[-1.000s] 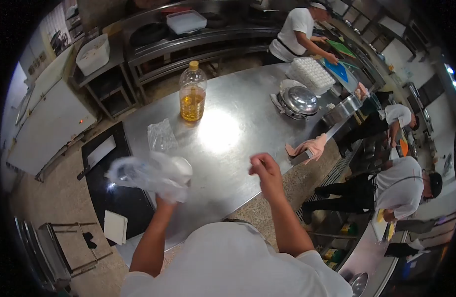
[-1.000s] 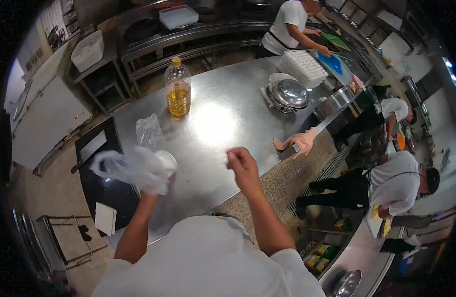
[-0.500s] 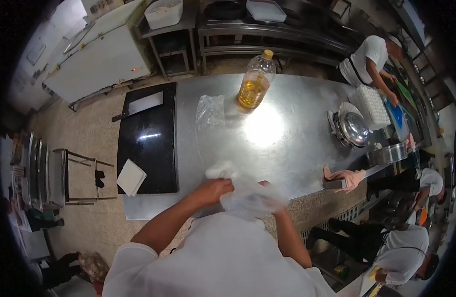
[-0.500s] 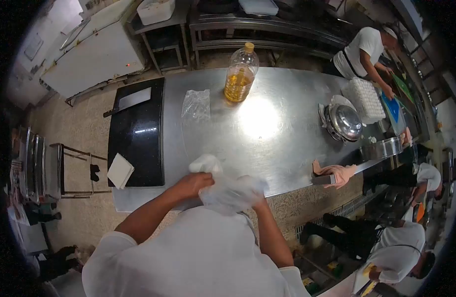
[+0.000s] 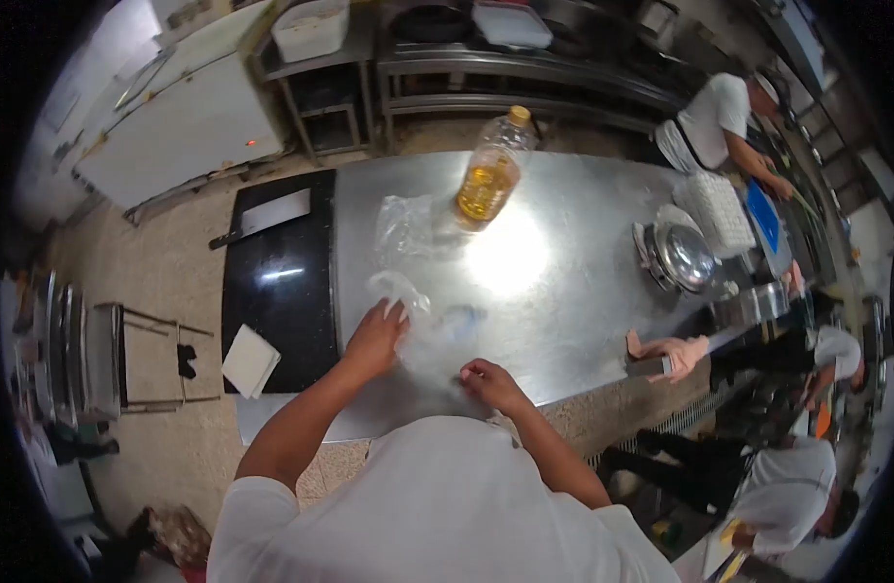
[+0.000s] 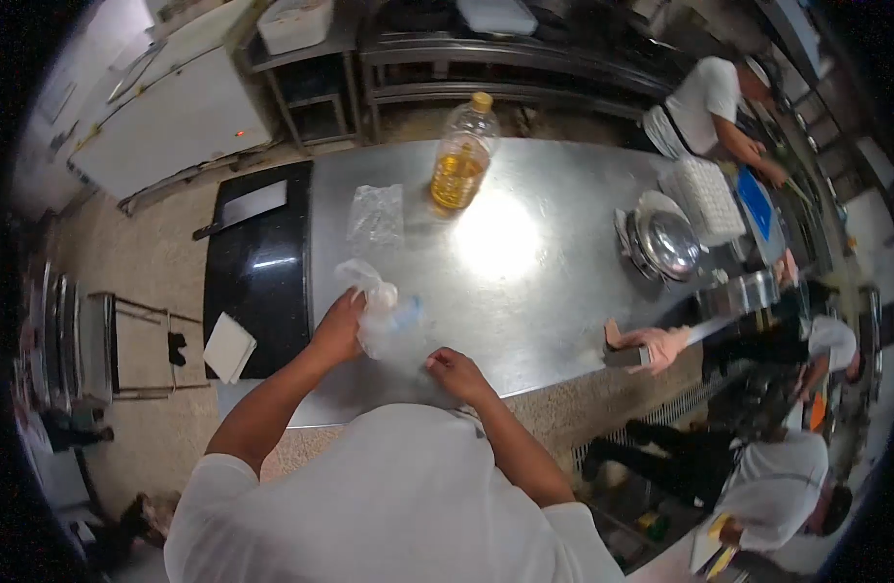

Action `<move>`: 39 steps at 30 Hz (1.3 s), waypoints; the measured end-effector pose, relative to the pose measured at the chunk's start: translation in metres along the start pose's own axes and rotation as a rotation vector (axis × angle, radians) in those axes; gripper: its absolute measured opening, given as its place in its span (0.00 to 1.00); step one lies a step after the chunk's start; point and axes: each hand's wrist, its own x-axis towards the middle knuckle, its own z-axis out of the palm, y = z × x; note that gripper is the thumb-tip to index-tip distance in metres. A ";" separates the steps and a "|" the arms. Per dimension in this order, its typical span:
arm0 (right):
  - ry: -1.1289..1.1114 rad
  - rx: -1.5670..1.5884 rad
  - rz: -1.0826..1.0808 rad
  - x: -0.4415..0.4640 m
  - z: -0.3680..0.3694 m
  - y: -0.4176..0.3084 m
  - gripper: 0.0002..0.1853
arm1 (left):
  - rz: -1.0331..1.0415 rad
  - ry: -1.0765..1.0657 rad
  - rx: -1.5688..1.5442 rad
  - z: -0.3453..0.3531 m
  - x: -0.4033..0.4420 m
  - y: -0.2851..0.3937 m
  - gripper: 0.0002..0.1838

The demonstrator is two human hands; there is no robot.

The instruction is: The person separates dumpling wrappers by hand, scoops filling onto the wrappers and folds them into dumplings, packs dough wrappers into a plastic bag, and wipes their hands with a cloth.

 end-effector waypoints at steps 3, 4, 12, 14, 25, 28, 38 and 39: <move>0.002 0.028 -0.005 0.001 0.002 -0.008 0.14 | -0.086 0.119 -0.172 -0.004 0.016 -0.009 0.35; 0.017 -0.088 -0.039 0.000 0.005 -0.009 0.15 | -0.221 0.220 -0.395 -0.006 0.018 -0.013 0.32; 0.178 -0.131 -0.092 -0.041 0.015 0.000 0.17 | -0.443 0.173 -2.056 -0.011 0.071 -0.072 0.33; 0.314 -0.006 -0.026 -0.056 0.011 0.003 0.17 | -0.408 0.226 -2.238 -0.010 0.090 -0.068 0.31; 1.063 0.356 -0.008 -0.139 -0.093 0.111 0.12 | -0.761 0.514 -1.993 0.053 0.077 -0.077 0.15; 1.177 0.893 -0.143 -0.137 -0.177 0.161 0.12 | -0.712 0.397 -1.812 0.039 0.030 -0.057 0.09; 0.849 1.391 -0.417 -0.106 -0.347 0.249 0.25 | -0.678 0.194 -1.693 0.062 -0.082 0.140 0.10; 0.763 1.437 -0.392 -0.104 -0.356 0.249 0.26 | -0.616 0.133 -1.602 0.060 -0.088 0.155 0.12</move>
